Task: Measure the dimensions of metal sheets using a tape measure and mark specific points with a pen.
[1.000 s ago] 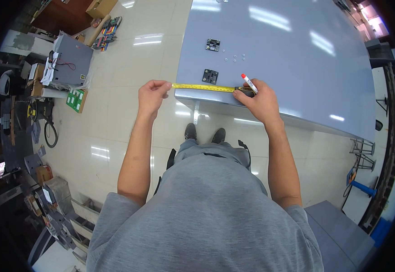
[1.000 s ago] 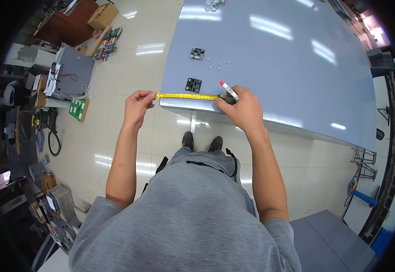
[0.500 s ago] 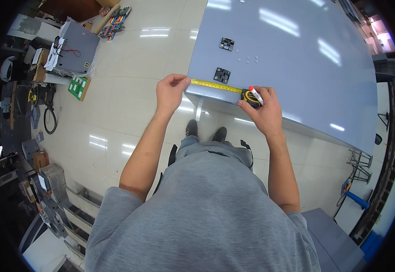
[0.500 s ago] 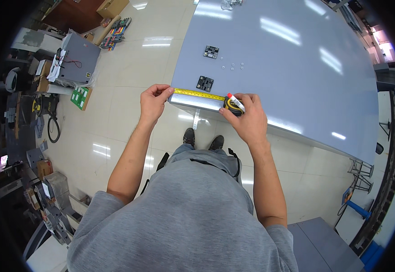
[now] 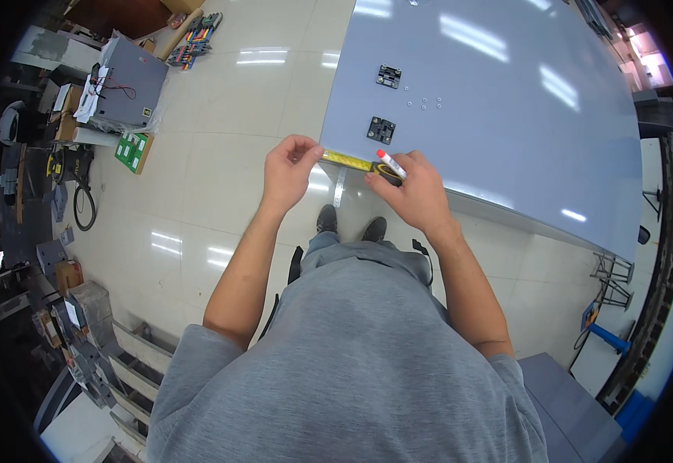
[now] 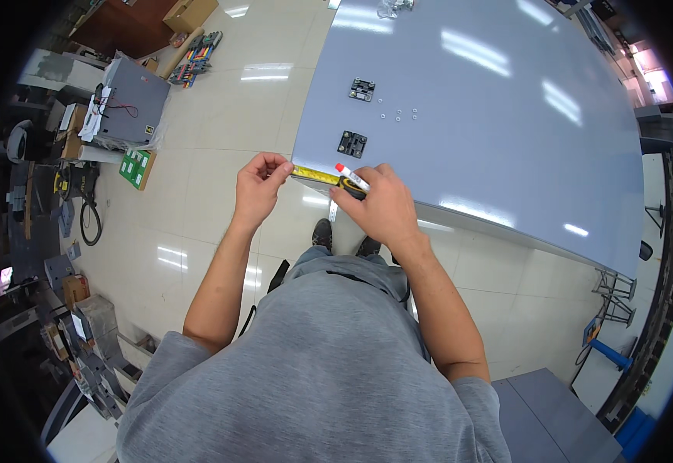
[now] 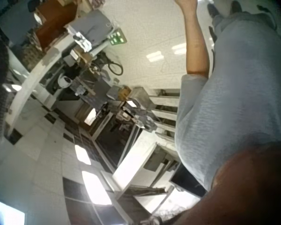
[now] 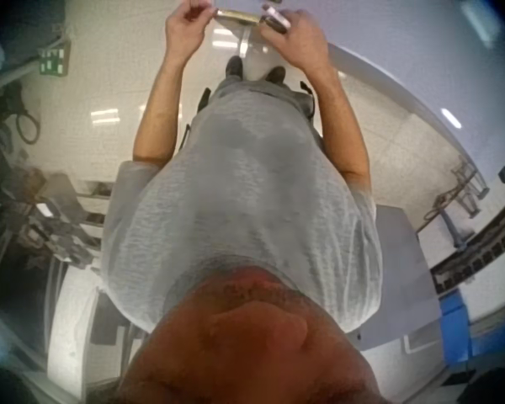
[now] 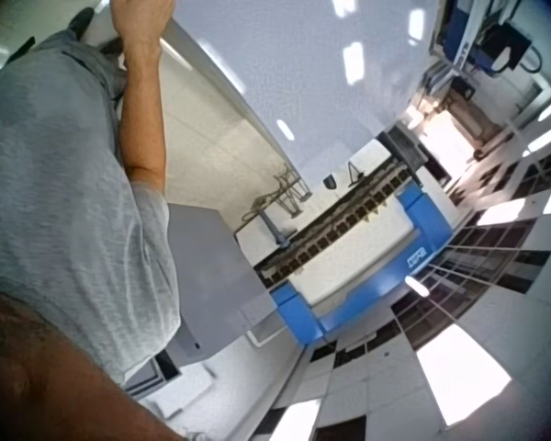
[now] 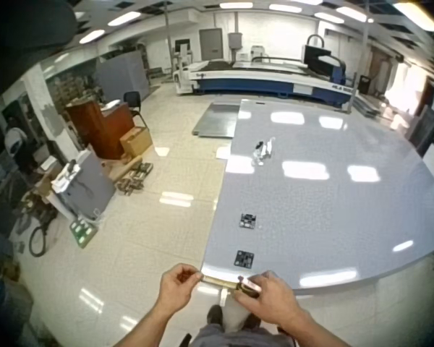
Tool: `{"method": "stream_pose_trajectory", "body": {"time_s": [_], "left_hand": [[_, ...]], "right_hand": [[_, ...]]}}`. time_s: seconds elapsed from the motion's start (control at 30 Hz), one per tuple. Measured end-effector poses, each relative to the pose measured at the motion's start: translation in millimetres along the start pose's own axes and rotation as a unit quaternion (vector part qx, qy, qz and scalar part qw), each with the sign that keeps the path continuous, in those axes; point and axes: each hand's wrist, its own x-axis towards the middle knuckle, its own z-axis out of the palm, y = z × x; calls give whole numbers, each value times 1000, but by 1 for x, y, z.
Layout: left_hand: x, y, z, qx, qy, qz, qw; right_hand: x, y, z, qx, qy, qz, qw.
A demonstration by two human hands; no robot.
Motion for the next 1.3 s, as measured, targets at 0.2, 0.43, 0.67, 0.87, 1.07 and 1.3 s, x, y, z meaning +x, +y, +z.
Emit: {"method": "stream_pose_trajectory", "body": {"time_s": [0.2,0.43,0.67,0.87,1.07,1.3], "left_hand": [[-39,23,8,34,-45,20,998],[-64,31,3,53,-72,30,996],[-71,13,5,13,-36,10,999],[-71,28,-7,-85,74,-28,993],[-79,33,1,-89,81,9,993],[-87,23,6,-93,44,1,995]], "right_hand": [[5,-6,9,166,-258,90,948],[-7,-11,12,307,-352,99,879],[-24,-32,25,406,-299,122,855],[-24,-24,18,309,-341,82,884],[-32,-20,15,282,-428,97,853],[-34,-24,30,361,-388,137,837]]}}
